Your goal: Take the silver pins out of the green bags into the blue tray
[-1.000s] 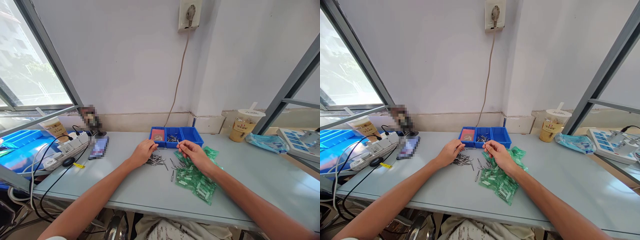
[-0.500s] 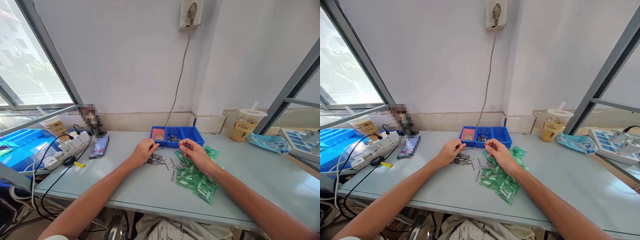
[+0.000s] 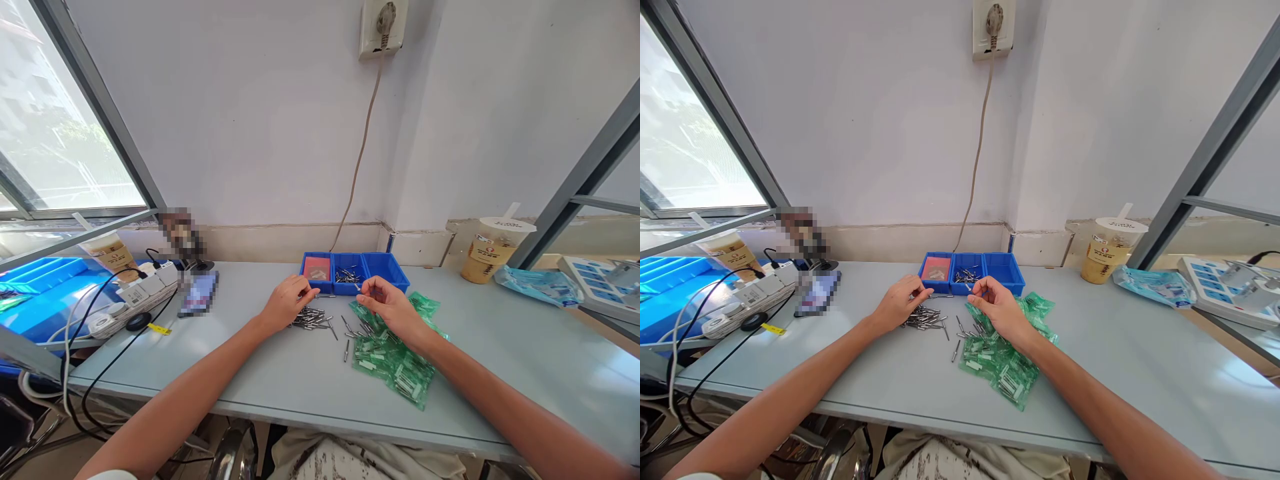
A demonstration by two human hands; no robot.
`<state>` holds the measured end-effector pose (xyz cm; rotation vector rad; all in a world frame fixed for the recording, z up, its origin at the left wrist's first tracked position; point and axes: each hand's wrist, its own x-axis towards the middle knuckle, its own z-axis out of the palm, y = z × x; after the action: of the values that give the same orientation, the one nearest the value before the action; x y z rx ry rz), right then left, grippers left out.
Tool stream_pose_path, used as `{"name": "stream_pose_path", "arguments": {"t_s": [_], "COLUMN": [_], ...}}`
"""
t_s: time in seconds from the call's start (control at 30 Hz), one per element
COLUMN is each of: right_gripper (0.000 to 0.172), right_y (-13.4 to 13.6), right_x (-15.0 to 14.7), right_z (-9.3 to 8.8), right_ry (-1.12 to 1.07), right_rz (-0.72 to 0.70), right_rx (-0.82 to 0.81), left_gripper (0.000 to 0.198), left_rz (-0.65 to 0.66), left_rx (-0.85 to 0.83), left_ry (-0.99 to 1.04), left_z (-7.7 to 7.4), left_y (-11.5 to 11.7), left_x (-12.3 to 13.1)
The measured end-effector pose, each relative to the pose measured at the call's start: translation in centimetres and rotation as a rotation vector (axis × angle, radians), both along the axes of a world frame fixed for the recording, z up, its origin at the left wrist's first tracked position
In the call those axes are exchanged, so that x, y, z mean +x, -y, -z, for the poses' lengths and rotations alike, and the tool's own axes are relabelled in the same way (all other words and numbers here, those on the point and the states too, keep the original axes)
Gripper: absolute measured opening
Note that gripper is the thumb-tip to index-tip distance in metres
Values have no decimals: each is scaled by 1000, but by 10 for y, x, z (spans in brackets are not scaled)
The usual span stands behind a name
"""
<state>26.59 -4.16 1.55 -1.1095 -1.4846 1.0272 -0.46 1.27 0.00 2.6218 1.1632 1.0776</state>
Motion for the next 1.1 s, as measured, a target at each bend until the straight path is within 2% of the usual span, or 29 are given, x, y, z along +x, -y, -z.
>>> {"name": "stream_pose_path", "arguments": {"t_s": [0.57, 0.87, 1.1], "right_gripper": [41, 41, 42], "right_y": [1, -4, -1], "right_x": [1, 3, 2], "right_z": [2, 6, 3], "right_ry": [-121, -166, -147], "right_rz": [-102, -10, -7], "right_rx": [-108, -106, -111], "left_gripper": [43, 41, 35], "left_rz": [17, 34, 41], "left_rx": [27, 26, -12], "left_ry": [3, 23, 60], "left_z": [1, 3, 2], "left_y": [-2, -3, -3], "left_x": [-1, -1, -2]}}
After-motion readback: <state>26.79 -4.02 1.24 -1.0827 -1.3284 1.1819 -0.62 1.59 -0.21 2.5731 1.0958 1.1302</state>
